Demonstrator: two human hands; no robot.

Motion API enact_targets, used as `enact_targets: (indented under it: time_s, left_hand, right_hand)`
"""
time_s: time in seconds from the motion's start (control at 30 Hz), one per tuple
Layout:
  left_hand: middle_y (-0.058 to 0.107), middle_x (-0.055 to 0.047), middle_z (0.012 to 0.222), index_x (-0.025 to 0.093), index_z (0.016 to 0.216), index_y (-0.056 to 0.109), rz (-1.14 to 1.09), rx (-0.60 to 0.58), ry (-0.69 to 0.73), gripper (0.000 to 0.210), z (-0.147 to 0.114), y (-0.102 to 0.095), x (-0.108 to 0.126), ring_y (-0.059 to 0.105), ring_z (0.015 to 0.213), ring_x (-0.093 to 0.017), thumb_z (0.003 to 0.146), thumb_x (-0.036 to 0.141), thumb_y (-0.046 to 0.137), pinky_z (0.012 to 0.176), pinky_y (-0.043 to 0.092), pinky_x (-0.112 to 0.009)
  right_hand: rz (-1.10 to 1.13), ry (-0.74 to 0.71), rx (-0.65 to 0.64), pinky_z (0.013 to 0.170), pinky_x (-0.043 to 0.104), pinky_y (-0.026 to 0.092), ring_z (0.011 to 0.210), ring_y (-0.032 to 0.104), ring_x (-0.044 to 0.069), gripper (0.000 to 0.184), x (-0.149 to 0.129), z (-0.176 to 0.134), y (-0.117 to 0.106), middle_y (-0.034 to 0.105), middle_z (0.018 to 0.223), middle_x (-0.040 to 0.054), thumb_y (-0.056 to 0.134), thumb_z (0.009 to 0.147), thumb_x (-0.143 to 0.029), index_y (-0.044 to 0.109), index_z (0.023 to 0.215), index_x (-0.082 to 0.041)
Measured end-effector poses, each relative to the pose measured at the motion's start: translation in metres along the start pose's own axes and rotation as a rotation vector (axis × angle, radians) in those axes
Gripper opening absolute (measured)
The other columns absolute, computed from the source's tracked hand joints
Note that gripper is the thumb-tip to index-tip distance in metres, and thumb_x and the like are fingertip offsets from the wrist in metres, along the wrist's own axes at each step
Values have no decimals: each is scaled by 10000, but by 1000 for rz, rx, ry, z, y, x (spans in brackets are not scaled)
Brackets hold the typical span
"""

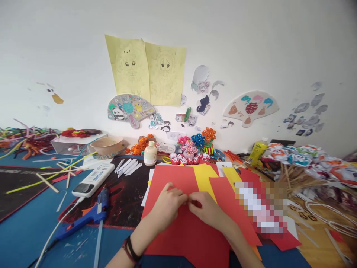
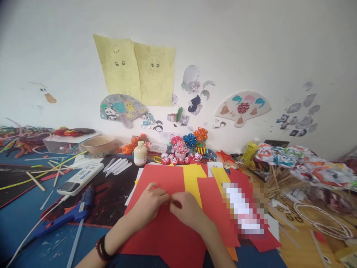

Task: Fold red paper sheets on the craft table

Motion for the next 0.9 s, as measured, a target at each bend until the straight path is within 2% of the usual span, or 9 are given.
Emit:
enact_targets:
  time_s: [0.13,0.33,0.43,0.53,0.63,0.7,0.8,0.9]
  left_hand:
    - [638,-18,737,197,776,588,-43,4,-6,287,0,-1,2,541,682,-146,690,-31,436,882,313,-331]
    - [644,-25,718,191,743,608,-21,30,-27,265,1,-3,-6,547,695,-153,670,-17,460,901,296,-351]
    - [656,-35,731,196,767,638,16,71,-89,255,-1,-16,-25,561,729,-167,752,21,454,892,291,-365]
    - [666,-41,746,198,762,648,92,141,-217,225,-10,-33,-56,571,757,-181,833,108,453,878,292,-373]
    - [678,-44,751,195,754,644,177,249,-369,258,-24,-48,-87,577,757,-187,848,108,420,866,297,-371]
    - [696,-45,781,196,777,650,156,326,-450,270,-31,-54,-100,581,745,-185,870,132,405,854,306,-362]
    - [708,-30,804,200,808,655,-5,379,-459,267,-32,-55,-99,577,720,-172,910,209,408,803,328,-328]
    - [702,-30,794,196,789,650,-114,360,-405,281,-24,-50,-82,554,705,-166,924,241,408,789,332,-316]
  right_hand:
    - [171,49,-31,499,219,240,537,341,98,153,9,1,1,419,533,-62,448,681,-109,456,546,-180]
    - [192,34,-28,496,214,238,541,331,96,143,12,2,1,388,524,-62,448,650,-107,487,529,-171]
    - [200,28,-35,491,209,245,550,351,101,162,13,1,-7,421,535,-53,450,680,-117,522,545,-171]
    - [194,37,-13,498,207,267,560,378,106,172,20,-1,-20,453,554,-44,457,708,-132,534,559,-171]
    - [152,79,37,498,210,275,545,391,107,197,34,-3,-32,452,537,-43,455,718,-133,516,534,-172]
    - [116,133,84,491,217,285,521,414,112,222,43,-4,-37,469,518,-38,463,738,-146,518,524,-173]
    - [134,173,198,550,243,390,598,544,156,233,49,-2,-38,610,633,8,490,834,-264,623,666,-174]
    - [241,178,342,748,320,491,901,635,234,340,50,-1,-36,694,962,93,493,892,-441,659,1041,-184]
Point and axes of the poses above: each hand's wrist, its own z-axis towards the middle knuckle, its own y-axis out of the palm, x = y × z, the point moved 3 cm from there along z, towards the middle knuckle
